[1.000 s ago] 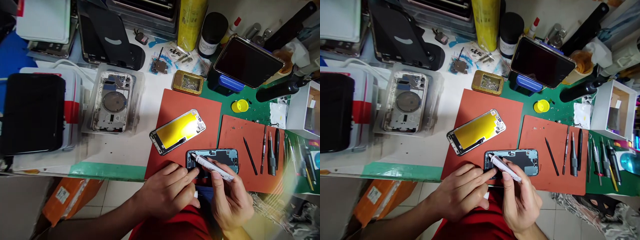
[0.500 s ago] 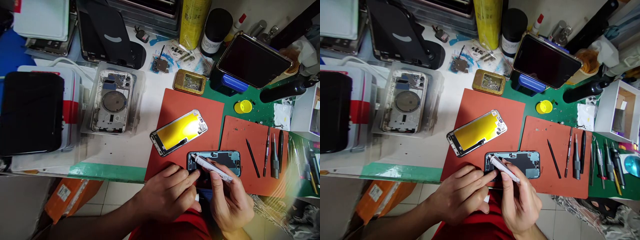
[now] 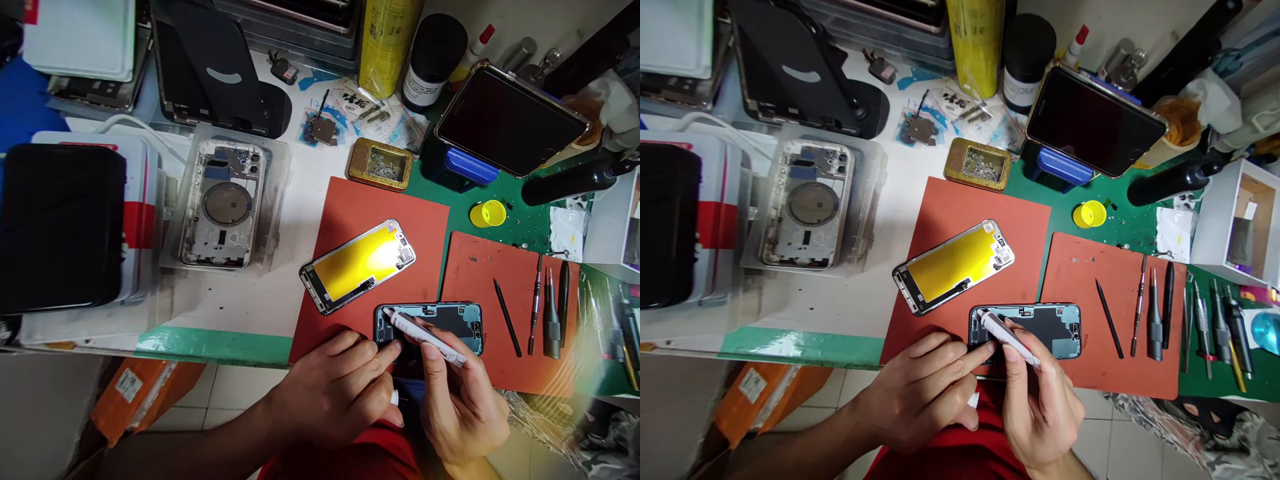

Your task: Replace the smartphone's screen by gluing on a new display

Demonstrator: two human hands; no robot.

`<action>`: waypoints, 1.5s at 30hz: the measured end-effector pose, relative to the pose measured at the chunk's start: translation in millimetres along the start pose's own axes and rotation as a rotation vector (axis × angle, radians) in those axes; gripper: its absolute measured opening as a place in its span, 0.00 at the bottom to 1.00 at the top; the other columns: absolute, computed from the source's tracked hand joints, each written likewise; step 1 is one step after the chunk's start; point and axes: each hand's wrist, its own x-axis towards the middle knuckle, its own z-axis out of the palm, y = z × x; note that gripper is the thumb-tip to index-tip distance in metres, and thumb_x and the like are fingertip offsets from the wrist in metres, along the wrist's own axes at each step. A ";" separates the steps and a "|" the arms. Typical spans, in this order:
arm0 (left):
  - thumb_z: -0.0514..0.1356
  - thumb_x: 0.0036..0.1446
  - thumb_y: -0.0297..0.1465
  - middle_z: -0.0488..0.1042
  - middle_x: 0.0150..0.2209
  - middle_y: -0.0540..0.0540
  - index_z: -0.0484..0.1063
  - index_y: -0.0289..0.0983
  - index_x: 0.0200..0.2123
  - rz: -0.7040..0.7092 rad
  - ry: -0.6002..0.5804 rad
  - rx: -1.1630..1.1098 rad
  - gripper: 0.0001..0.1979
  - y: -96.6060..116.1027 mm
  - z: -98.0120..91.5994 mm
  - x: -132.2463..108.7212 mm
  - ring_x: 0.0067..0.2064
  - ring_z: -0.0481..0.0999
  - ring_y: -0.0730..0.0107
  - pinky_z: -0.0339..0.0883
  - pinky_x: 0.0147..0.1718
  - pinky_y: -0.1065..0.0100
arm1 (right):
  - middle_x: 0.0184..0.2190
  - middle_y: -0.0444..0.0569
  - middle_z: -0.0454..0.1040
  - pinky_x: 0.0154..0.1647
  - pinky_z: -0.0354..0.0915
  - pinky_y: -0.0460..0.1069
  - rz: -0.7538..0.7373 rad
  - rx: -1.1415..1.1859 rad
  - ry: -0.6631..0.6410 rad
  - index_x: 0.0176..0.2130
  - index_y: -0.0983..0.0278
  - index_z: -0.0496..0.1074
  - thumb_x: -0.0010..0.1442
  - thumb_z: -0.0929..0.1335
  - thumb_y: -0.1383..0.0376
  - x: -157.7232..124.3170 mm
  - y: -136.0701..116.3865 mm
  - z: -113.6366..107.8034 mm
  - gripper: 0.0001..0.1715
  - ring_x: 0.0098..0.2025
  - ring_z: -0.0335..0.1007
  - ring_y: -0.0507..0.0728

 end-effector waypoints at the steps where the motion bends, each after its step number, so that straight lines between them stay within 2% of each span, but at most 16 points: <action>1: 0.56 0.76 0.40 0.84 0.53 0.34 0.73 0.36 0.38 0.001 0.004 -0.001 0.16 0.0 0.1 -0.4 0.44 0.81 0.60 0.72 0.47 0.56 | 0.45 0.43 0.87 0.42 0.80 0.46 0.003 0.003 0.002 0.54 0.59 0.81 0.68 0.75 0.70 0.0 0.1 0.3 0.16 0.37 0.86 0.54; 9: 0.57 0.75 0.40 0.84 0.53 0.32 0.72 0.35 0.39 0.007 0.027 -0.024 0.15 -0.3 1.4 -2.5 0.45 0.81 0.58 0.73 0.47 0.55 | 0.44 0.43 0.87 0.42 0.80 0.44 -0.085 -0.005 0.044 0.54 0.62 0.81 0.67 0.75 0.71 3.8 1.4 1.5 0.17 0.36 0.86 0.52; 19: 0.56 0.76 0.41 0.84 0.52 0.33 0.72 0.35 0.38 0.012 0.028 -0.010 0.17 -0.7 0.1 1.0 0.43 0.82 0.60 0.73 0.45 0.56 | 0.44 0.43 0.87 0.42 0.80 0.45 -0.069 0.007 0.054 0.54 0.62 0.81 0.66 0.75 0.72 4.4 -0.1 1.8 0.17 0.36 0.86 0.52; 26: 0.56 0.76 0.42 0.85 0.52 0.34 0.73 0.36 0.37 0.002 0.038 0.002 0.17 -0.8 0.2 0.7 0.45 0.82 0.61 0.73 0.47 0.56 | 0.44 0.44 0.87 0.42 0.81 0.46 -0.072 -0.001 0.044 0.54 0.62 0.81 0.66 0.75 0.72 3.9 1.6 1.0 0.16 0.36 0.86 0.53; 45: 0.57 0.76 0.40 0.84 0.53 0.33 0.73 0.35 0.37 0.007 0.024 -0.014 0.17 -1.6 -0.6 1.8 0.44 0.81 0.60 0.73 0.46 0.56 | 0.45 0.43 0.87 0.44 0.79 0.44 -0.076 0.017 0.052 0.56 0.61 0.80 0.66 0.75 0.74 3.9 3.5 0.2 0.20 0.37 0.85 0.51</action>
